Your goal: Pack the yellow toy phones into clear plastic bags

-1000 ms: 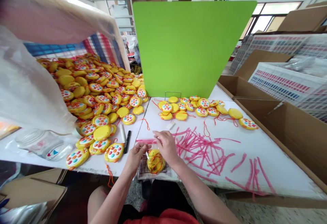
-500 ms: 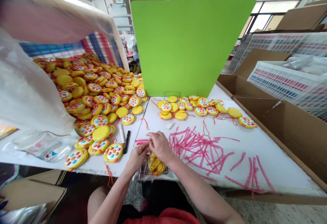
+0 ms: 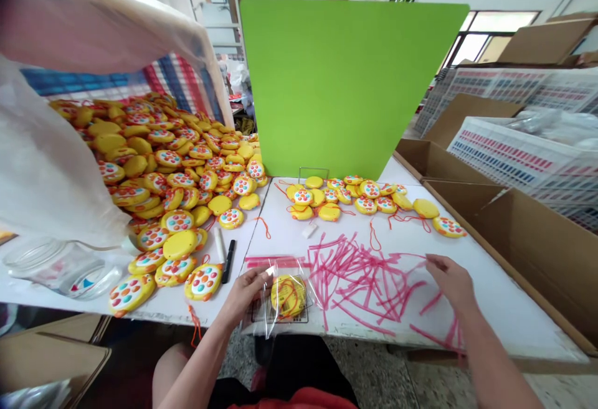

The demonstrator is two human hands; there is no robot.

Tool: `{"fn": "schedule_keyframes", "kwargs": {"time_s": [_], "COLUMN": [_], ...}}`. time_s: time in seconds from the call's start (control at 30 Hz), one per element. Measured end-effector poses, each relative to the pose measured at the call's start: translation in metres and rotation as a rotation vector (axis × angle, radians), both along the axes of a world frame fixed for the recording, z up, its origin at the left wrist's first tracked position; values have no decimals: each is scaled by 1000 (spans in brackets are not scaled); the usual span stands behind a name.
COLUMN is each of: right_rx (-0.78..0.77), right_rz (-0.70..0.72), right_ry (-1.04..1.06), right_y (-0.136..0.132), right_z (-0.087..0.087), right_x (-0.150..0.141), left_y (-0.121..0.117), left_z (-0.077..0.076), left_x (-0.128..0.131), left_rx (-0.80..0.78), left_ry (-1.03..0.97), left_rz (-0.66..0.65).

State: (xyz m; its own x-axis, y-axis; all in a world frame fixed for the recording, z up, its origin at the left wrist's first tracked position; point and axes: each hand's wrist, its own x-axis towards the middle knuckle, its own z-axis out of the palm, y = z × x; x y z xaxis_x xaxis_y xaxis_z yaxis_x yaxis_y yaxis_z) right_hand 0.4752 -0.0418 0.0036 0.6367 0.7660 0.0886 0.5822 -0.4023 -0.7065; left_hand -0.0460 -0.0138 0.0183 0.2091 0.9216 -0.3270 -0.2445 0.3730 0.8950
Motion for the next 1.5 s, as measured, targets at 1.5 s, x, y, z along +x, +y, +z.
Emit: {"fn": "schedule_keyframes", "kwargs": {"time_s": [1.5], "right_rx": [-80], "right_rz": [886], "right_ry": [708], "right_y": [53], "right_z": [25], "right_x": [-287], "left_y": [-5], "left_z": [1], "left_x": [-4], "left_rx": [78], "left_ry": [-45], "left_rz": [65]}}
